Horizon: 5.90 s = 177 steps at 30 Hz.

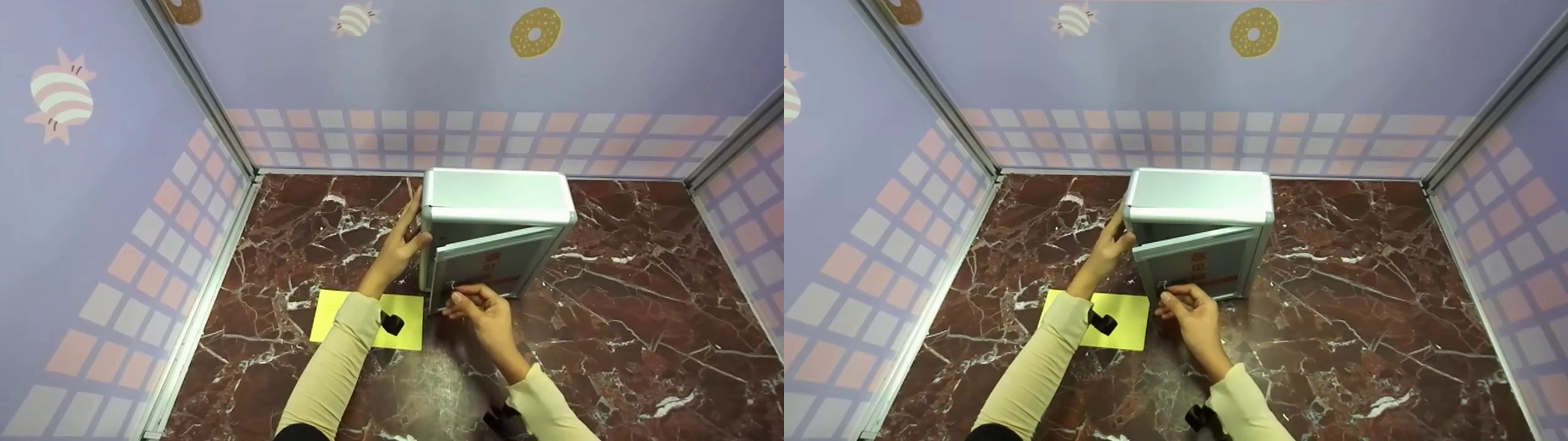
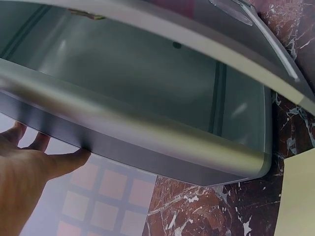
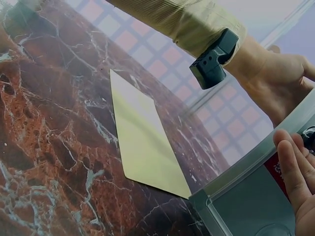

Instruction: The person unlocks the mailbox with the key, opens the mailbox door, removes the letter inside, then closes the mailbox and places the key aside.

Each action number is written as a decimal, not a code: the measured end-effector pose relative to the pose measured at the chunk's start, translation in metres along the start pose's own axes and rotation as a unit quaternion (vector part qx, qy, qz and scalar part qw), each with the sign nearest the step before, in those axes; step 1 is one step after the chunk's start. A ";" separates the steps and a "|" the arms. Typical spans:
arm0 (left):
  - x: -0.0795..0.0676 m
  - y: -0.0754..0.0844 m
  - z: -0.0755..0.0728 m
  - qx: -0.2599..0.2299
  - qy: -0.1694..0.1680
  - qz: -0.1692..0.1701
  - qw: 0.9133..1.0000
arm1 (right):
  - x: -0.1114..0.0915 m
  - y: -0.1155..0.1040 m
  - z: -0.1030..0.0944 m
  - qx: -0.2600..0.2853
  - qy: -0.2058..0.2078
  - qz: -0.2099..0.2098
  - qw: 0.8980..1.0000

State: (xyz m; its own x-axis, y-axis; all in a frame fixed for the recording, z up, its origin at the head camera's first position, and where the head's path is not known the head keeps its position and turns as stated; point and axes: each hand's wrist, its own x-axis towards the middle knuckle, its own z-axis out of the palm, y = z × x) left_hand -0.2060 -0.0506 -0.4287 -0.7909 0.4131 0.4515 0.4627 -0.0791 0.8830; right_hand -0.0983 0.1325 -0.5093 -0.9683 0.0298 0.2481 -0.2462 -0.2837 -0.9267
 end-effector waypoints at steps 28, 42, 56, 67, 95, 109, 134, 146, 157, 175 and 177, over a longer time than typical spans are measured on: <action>0.001 -0.002 -0.002 -0.013 -0.013 0.007 1.000 | 0.020 0.002 0.012 0.003 0.052 0.054 0.997; 0.001 0.001 -0.001 -0.013 -0.008 -0.026 1.000 | 0.026 0.003 0.014 0.012 0.059 0.052 0.997; 0.002 -0.001 -0.002 -0.023 -0.009 -0.008 1.000 | 0.031 0.005 0.015 -0.001 0.063 0.058 0.996; 0.000 0.000 -0.003 -0.002 -0.012 -0.008 1.000 | 0.031 0.007 0.018 0.011 0.071 0.056 0.996; 0.001 -0.001 -0.003 -0.008 -0.010 -0.011 1.000 | 0.033 0.004 0.020 0.002 0.079 0.070 0.994; 0.003 -0.007 -0.004 -0.013 -0.009 -0.012 1.000 | 0.036 0.002 0.019 -0.020 0.086 0.066 0.994; 0.001 0.001 -0.003 -0.005 -0.011 -0.023 1.000 | 0.036 0.002 0.022 -0.062 0.111 0.065 0.990; 0.000 0.000 -0.003 0.002 -0.013 -0.024 1.000 | 0.035 -0.007 0.026 -0.097 0.111 0.069 0.987; 0.000 -0.002 -0.002 -0.024 -0.016 -0.023 0.999 | 0.031 -0.028 0.039 -0.125 0.115 0.054 0.984; -0.002 -0.004 -0.001 -0.012 -0.007 -0.014 1.000 | 0.033 -0.001 0.028 -0.087 0.120 0.052 0.988; -0.002 -0.003 -0.001 -0.013 -0.008 -0.016 1.000 | 0.032 0.004 0.026 -0.074 0.117 0.045 0.989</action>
State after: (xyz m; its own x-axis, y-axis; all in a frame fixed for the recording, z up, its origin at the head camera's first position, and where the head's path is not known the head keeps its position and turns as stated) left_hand -0.2068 -0.0521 -0.4323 -0.7979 0.4306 0.4217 0.4275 -0.0888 0.8996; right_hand -0.1293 0.1078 -0.4975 -0.9658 0.2366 0.1063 -0.1452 -0.1534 -0.9774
